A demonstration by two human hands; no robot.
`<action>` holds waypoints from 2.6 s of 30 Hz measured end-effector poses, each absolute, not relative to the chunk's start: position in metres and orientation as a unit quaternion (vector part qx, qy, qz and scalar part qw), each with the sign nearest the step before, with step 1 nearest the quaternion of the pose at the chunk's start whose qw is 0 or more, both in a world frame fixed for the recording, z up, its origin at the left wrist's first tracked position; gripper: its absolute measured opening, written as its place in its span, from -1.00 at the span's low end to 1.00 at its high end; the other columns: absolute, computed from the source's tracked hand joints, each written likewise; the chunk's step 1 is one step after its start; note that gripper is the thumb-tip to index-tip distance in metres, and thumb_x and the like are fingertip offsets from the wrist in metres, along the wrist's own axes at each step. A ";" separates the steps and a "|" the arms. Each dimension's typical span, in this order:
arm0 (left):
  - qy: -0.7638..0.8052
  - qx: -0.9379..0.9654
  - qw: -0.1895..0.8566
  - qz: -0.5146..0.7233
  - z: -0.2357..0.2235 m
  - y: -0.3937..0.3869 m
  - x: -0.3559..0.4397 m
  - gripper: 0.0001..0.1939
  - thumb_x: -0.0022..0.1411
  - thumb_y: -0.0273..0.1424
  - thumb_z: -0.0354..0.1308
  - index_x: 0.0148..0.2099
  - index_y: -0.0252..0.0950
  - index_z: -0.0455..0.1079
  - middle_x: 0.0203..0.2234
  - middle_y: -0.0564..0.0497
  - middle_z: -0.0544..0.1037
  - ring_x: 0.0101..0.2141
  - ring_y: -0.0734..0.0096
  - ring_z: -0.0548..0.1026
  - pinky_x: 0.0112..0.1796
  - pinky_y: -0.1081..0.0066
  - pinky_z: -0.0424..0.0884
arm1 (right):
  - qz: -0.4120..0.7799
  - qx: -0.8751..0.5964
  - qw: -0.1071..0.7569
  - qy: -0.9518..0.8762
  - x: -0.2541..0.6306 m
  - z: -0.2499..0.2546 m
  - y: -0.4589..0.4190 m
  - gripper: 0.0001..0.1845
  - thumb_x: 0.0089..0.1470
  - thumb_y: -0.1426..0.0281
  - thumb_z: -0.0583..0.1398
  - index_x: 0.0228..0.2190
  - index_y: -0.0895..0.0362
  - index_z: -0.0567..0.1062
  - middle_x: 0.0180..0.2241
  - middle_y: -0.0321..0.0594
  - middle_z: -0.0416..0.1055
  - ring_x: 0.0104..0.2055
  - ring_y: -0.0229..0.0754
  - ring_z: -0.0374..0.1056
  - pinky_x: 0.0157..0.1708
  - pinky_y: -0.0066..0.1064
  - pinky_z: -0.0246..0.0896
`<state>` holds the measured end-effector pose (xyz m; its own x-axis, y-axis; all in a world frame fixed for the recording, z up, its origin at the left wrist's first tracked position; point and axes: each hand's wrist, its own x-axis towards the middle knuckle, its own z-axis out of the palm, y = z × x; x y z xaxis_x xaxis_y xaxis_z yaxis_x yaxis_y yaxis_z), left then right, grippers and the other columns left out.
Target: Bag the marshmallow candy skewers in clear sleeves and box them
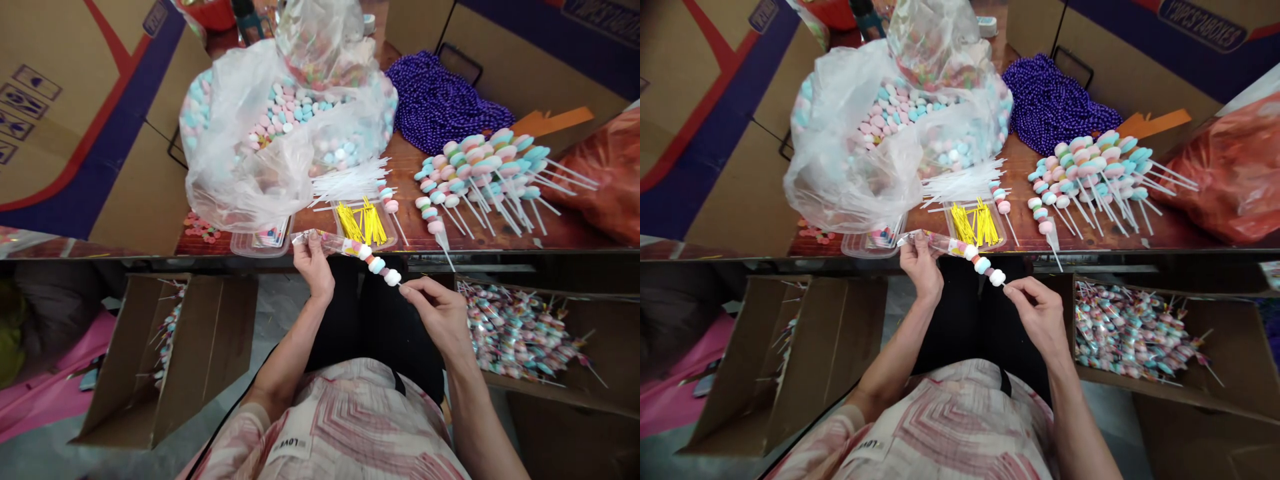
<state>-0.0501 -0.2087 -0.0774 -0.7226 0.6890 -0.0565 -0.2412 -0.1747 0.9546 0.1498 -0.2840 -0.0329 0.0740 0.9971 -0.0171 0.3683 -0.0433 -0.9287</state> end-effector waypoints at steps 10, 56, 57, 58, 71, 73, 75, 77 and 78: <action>0.535 0.222 0.352 0.735 -0.078 -0.211 -0.053 -0.56 0.15 0.02 0.26 -0.21 -0.28 0.40 -0.45 0.10 0.50 -0.50 0.53 0.49 -0.44 0.49 0.48 | 0.404 -0.581 0.418 -0.570 0.153 -0.038 -0.281 -0.83 0.11 0.31 0.28 -0.48 0.09 0.57 -0.49 -0.34 0.40 -0.42 -0.26 0.27 -0.38 -0.40 0.12; 0.521 0.090 0.493 0.692 -0.053 -0.209 -0.051 -0.60 0.09 -0.08 0.34 -0.27 -0.27 0.31 -0.52 0.10 0.54 -0.55 0.51 0.53 -0.52 0.55 0.37 | 0.266 -0.567 0.509 -0.591 0.142 -0.036 -0.285 -0.94 0.11 0.46 0.31 -0.39 0.07 0.59 -0.41 -0.29 0.47 -0.38 -0.25 0.36 -0.42 -0.39 0.18; 0.518 0.087 0.497 0.691 -0.052 -0.210 -0.050 -0.60 0.10 -0.08 0.34 -0.27 -0.27 0.32 -0.52 0.09 0.54 -0.55 0.50 0.53 -0.51 0.55 0.37 | 0.261 -0.564 0.507 -0.597 0.142 -0.037 -0.286 -0.94 0.12 0.46 0.30 -0.39 0.07 0.59 -0.41 -0.29 0.47 -0.39 -0.25 0.36 -0.42 -0.40 0.19; 0.515 0.085 0.500 0.691 -0.051 -0.210 -0.050 -0.60 0.11 -0.08 0.33 -0.27 -0.27 0.32 -0.52 0.09 0.54 -0.54 0.50 0.54 -0.51 0.55 0.37 | 0.254 -0.561 0.505 -0.604 0.142 -0.037 -0.287 -0.93 0.12 0.47 0.30 -0.38 0.07 0.59 -0.41 -0.29 0.47 -0.38 -0.25 0.37 -0.42 -0.40 0.19; 0.495 0.167 0.477 0.707 -0.059 -0.213 -0.052 -0.58 0.09 -0.01 0.32 -0.31 -0.25 0.34 -0.53 0.12 0.50 -0.54 0.50 0.53 -0.45 0.50 0.47 | 0.222 -0.544 0.421 -0.691 0.154 -0.035 -0.286 -0.90 0.18 0.42 0.24 -0.34 0.04 0.60 -0.37 -0.23 0.49 -0.33 -0.19 0.41 -0.33 -0.32 0.27; 0.491 0.185 0.468 0.711 -0.059 -0.214 -0.050 -0.60 0.12 -0.03 0.31 -0.32 -0.25 0.34 -0.52 0.12 0.50 -0.52 0.49 0.54 -0.40 0.47 0.50 | 0.236 -0.552 0.431 -0.674 0.150 -0.034 -0.286 -0.90 0.17 0.40 0.24 -0.37 0.05 0.59 -0.40 -0.24 0.48 -0.36 -0.20 0.39 -0.39 -0.33 0.25; 0.494 0.190 0.457 0.715 -0.060 -0.215 -0.049 -0.61 0.13 -0.02 0.29 -0.32 -0.24 0.34 -0.51 0.12 0.50 -0.51 0.49 0.54 -0.38 0.45 0.51 | 0.245 -0.568 0.446 -0.647 0.144 -0.035 -0.287 -0.90 0.16 0.38 0.25 -0.40 0.06 0.58 -0.42 -0.25 0.48 -0.40 -0.21 0.38 -0.44 -0.35 0.22; 0.500 0.192 0.446 0.717 -0.061 -0.215 -0.048 -0.60 0.14 -0.01 0.28 -0.30 -0.24 0.35 -0.49 0.11 0.50 -0.50 0.50 0.54 -0.38 0.46 0.52 | 0.248 -0.583 0.460 -0.622 0.139 -0.036 -0.288 -0.89 0.15 0.37 0.26 -0.42 0.07 0.57 -0.43 -0.26 0.48 -0.41 -0.22 0.36 -0.45 -0.36 0.20; 0.502 0.197 0.442 0.717 -0.062 -0.216 -0.048 -0.60 0.13 0.00 0.28 -0.29 -0.24 0.36 -0.48 0.11 0.51 -0.49 0.50 0.54 -0.38 0.46 0.52 | 0.250 -0.587 0.464 -0.615 0.137 -0.037 -0.288 -0.89 0.15 0.36 0.27 -0.42 0.07 0.57 -0.44 -0.26 0.47 -0.41 -0.22 0.35 -0.45 -0.37 0.19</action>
<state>-0.0479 -0.2157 -0.0623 -0.5313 0.8315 -0.1622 -0.4361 -0.1044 0.8938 0.1369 -0.2884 -0.0372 0.1187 0.9533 0.2776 0.4901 0.1869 -0.8514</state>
